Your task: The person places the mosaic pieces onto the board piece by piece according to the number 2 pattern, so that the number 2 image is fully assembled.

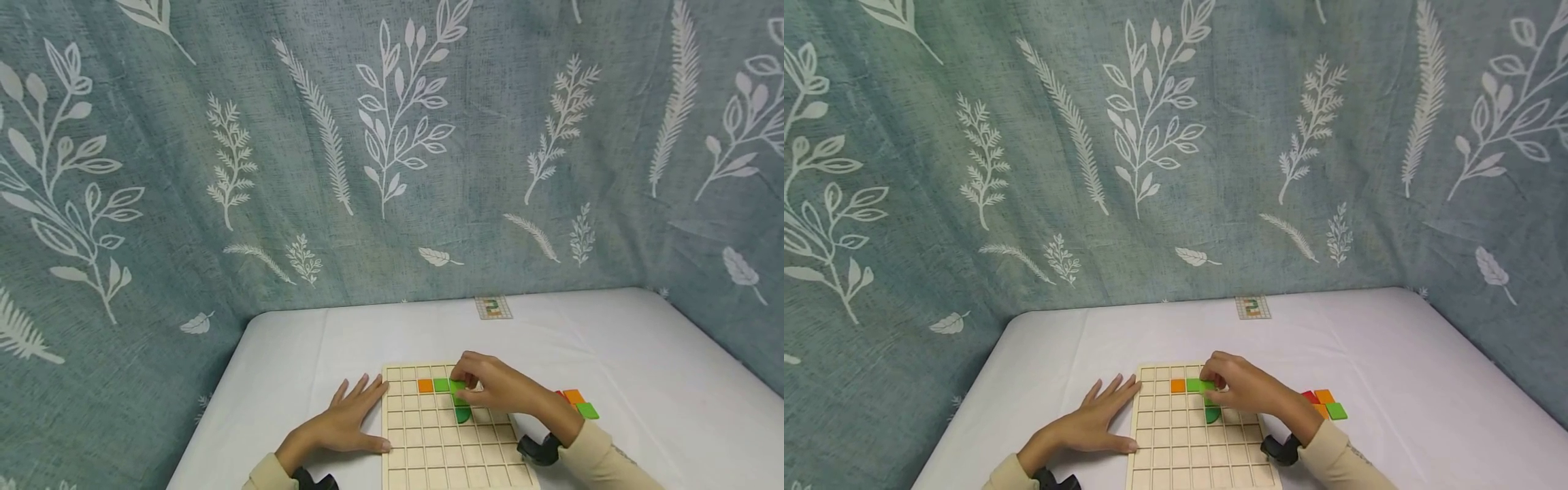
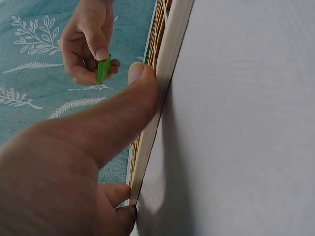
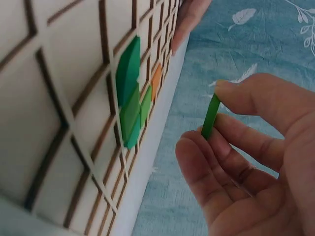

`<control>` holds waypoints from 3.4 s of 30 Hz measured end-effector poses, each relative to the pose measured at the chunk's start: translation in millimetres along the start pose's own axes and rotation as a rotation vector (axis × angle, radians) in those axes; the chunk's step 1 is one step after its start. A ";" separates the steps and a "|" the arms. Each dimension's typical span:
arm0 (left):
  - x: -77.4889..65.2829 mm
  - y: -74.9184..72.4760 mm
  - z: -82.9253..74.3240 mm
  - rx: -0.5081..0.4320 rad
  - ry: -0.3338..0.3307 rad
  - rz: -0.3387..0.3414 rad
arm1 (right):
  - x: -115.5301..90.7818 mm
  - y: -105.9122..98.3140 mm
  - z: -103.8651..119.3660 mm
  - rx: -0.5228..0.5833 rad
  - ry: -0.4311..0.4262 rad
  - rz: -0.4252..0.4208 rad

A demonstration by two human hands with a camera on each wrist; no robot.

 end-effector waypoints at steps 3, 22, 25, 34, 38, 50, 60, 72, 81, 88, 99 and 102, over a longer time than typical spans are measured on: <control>0.3 -0.4 1.4 0.000 0.002 0.003 | 3.6 8.6 0.5 0.021 0.031 0.043; -2.4 1.1 3.6 -0.011 -0.012 0.013 | 5.7 40.7 -1.3 0.007 0.125 0.152; -2.8 2.5 4.7 -0.012 -0.015 0.017 | 4.9 42.6 -1.1 -0.018 0.121 0.161; -4.6 1.0 2.6 -0.010 -0.007 0.018 | 4.7 45.6 4.9 -0.070 0.097 0.175; -5.0 1.2 1.8 -0.020 -0.003 0.016 | 4.1 45.9 5.8 -0.070 0.105 0.177; 0.7 -1.1 3.5 -0.012 -0.007 0.010 | 5.5 40.6 4.1 -0.037 0.121 0.171; 1.1 -0.5 2.6 -0.008 -0.009 0.002 | 6.1 39.1 4.4 -0.039 0.136 0.178; 0.7 -0.9 1.4 -0.009 -0.006 -0.001 | 5.0 40.5 7.1 -0.145 0.137 0.170; -0.6 -1.1 1.4 -0.010 -0.002 0.000 | 4.2 41.3 11.6 -0.196 0.130 0.166; -1.5 0.4 2.2 -0.020 -0.004 0.006 | 3.5 42.9 11.0 -0.180 0.118 0.172; 0.8 -1.0 3.7 -0.026 0.003 -0.002 | 3.5 37.5 18.0 -0.214 0.086 0.150; 0.4 -1.1 2.7 -0.026 0.007 -0.001 | -0.1 30.9 22.1 -0.204 0.025 0.104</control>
Point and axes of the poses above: each hand's wrist, its own x-axis towards the middle knuckle, its own y-axis out of the palm, z = x × y, the point moved 6 cm from there along x, towards the middle knuckle, and after that the axes turned 5 degrees about y, right-handed, at the moved point
